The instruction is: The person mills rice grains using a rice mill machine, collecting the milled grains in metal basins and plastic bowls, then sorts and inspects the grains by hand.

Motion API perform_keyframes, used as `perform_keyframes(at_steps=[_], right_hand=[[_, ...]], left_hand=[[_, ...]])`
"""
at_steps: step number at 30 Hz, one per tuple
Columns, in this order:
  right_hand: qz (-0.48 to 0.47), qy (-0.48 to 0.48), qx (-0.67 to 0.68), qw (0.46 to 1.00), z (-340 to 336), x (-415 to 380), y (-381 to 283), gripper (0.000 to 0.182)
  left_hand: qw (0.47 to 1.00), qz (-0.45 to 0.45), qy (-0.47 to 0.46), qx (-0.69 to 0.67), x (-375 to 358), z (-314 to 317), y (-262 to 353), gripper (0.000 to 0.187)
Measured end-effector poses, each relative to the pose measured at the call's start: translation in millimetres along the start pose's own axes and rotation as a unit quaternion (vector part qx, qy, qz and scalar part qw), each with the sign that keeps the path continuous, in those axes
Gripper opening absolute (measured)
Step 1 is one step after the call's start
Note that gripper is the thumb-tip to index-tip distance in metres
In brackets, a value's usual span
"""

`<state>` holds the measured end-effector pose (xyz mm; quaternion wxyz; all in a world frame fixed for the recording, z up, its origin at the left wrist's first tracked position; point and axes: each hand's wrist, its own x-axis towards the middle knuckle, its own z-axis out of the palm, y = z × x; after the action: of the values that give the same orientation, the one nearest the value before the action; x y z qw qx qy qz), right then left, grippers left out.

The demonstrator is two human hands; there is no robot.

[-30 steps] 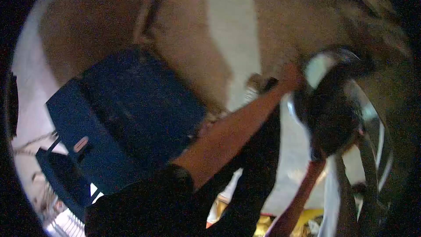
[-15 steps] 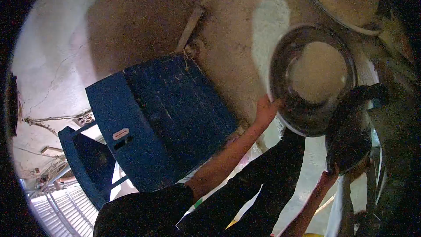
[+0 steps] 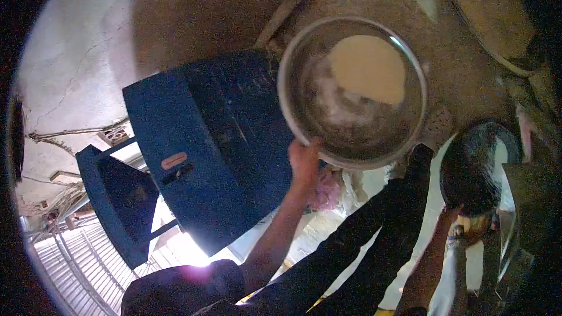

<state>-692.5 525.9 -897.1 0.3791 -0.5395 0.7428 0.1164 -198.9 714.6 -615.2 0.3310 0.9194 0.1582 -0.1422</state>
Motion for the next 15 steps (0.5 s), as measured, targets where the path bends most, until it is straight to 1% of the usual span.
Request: perform_keyframes(at_steps=[1,2,3,4,5,6,7,9,10,11,12,14,15], right_hand=[[0.123,0.014,0.188,0.974,-4,2,-16,0.059],[0.259,0.007,0.552,0.792,-18,-10,-52,0.056],[0.22,-0.086,0.565,0.79,-18,-5,-35,0.072],[0.264,-0.123,0.569,0.769,-24,-2,-43,0.073],[0.323,-0.144,0.55,0.756,-33,0,-50,0.074],[0.357,-0.158,0.525,0.757,-39,4,-53,0.076],[0.376,-0.158,0.494,0.768,-43,6,-55,0.078],[0.364,-0.134,0.377,0.841,-52,-1,-88,0.076],[0.361,-0.123,0.314,0.87,-58,-6,-107,0.076],[0.335,-0.128,0.279,0.891,-59,-9,-122,0.07],[0.289,-0.161,0.26,0.907,-57,-14,-141,0.065],[0.154,-0.267,0.221,0.925,-52,-30,-192,0.057],[0.078,-0.333,0.202,0.918,-53,-41,-221,0.053]], left_hand=[[0.999,-0.031,-0.011,0.035,-11,-15,24,0.023],[0.997,-0.044,-0.01,-0.06,-19,-21,32,0.021],[0.987,-0.057,-0.004,-0.153,-26,-27,36,0.02],[0.986,-0.064,-0.009,-0.156,-28,-35,33,0.02],[0.992,-0.065,-0.003,-0.109,-31,-45,26,0.02],[0.996,-0.063,0.007,-0.064,-35,-52,26,0.02],[0.995,-0.071,0.006,-0.067,-42,-57,28,0.02],[0.992,-0.123,0.006,-0.03,-54,-66,43,0.022],[0.979,-0.148,0.027,-0.135,-59,-66,32,0.025],[0.979,-0.148,0.032,-0.139,-66,-68,34,0.025],[0.978,-0.157,0.031,-0.134,-72,-73,39,0.024],[0.976,-0.16,0.042,-0.145,-82,-89,55,0.023],[0.974,-0.181,0.038,-0.133,-90,-96,68,0.023]])
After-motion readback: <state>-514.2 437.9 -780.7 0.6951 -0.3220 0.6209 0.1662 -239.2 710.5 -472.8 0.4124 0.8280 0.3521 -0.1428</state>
